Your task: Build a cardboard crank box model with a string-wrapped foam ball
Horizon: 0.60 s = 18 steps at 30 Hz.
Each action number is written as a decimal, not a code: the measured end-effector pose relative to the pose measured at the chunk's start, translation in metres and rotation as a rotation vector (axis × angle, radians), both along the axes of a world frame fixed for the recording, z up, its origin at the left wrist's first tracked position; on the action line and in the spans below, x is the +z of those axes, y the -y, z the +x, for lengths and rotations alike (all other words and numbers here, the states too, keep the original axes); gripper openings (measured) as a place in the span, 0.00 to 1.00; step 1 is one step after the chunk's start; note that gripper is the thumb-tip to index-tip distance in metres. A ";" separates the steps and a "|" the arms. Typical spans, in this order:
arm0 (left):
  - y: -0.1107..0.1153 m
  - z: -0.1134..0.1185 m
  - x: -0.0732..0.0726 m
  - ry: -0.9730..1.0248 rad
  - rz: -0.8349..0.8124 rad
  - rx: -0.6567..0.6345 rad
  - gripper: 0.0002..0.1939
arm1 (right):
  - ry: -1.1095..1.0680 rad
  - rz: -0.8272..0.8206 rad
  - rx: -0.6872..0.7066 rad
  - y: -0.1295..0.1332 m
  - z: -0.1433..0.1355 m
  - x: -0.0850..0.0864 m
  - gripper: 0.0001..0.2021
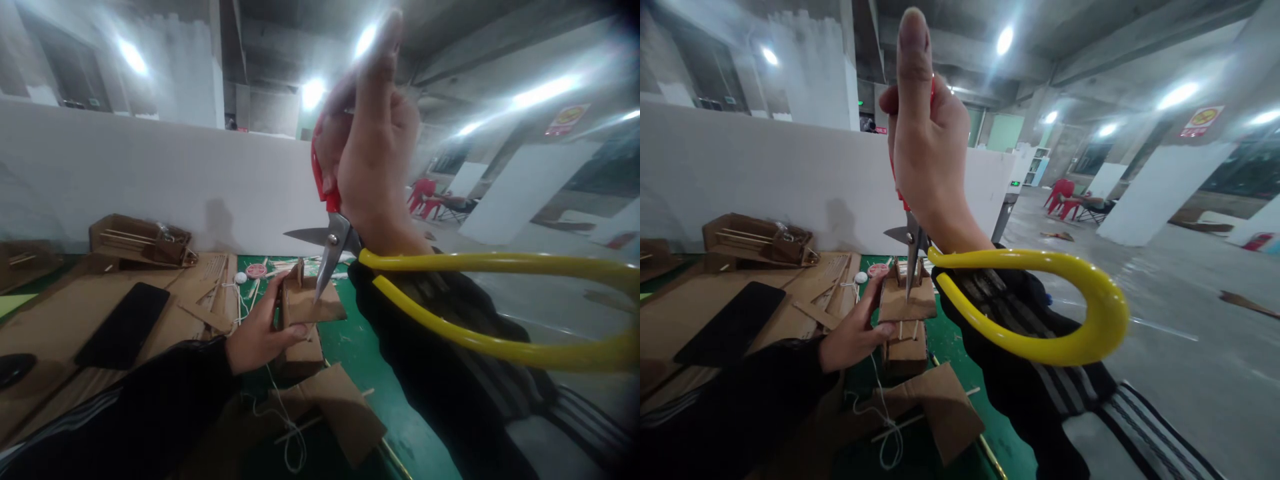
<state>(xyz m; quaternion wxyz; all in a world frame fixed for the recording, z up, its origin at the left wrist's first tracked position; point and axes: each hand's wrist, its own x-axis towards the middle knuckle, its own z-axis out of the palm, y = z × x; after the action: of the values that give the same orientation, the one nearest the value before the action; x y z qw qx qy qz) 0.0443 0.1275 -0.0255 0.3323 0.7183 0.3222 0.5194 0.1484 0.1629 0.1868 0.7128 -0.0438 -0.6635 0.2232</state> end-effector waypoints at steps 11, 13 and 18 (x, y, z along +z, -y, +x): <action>0.000 0.000 0.003 0.002 0.000 0.011 0.44 | 0.068 0.031 -0.150 -0.001 0.002 0.003 0.23; 0.001 0.001 0.002 -0.008 -0.007 0.021 0.43 | 0.139 0.015 -0.074 -0.002 0.001 0.004 0.24; 0.002 0.002 0.002 -0.013 -0.019 0.031 0.43 | 0.227 -0.058 -0.021 -0.006 -0.001 0.006 0.21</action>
<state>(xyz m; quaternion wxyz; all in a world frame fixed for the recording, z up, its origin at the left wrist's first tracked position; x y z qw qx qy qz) 0.0463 0.1255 -0.0238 0.3291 0.7133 0.3404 0.5168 0.1477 0.1685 0.1927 0.6337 -0.0965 -0.7327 0.2286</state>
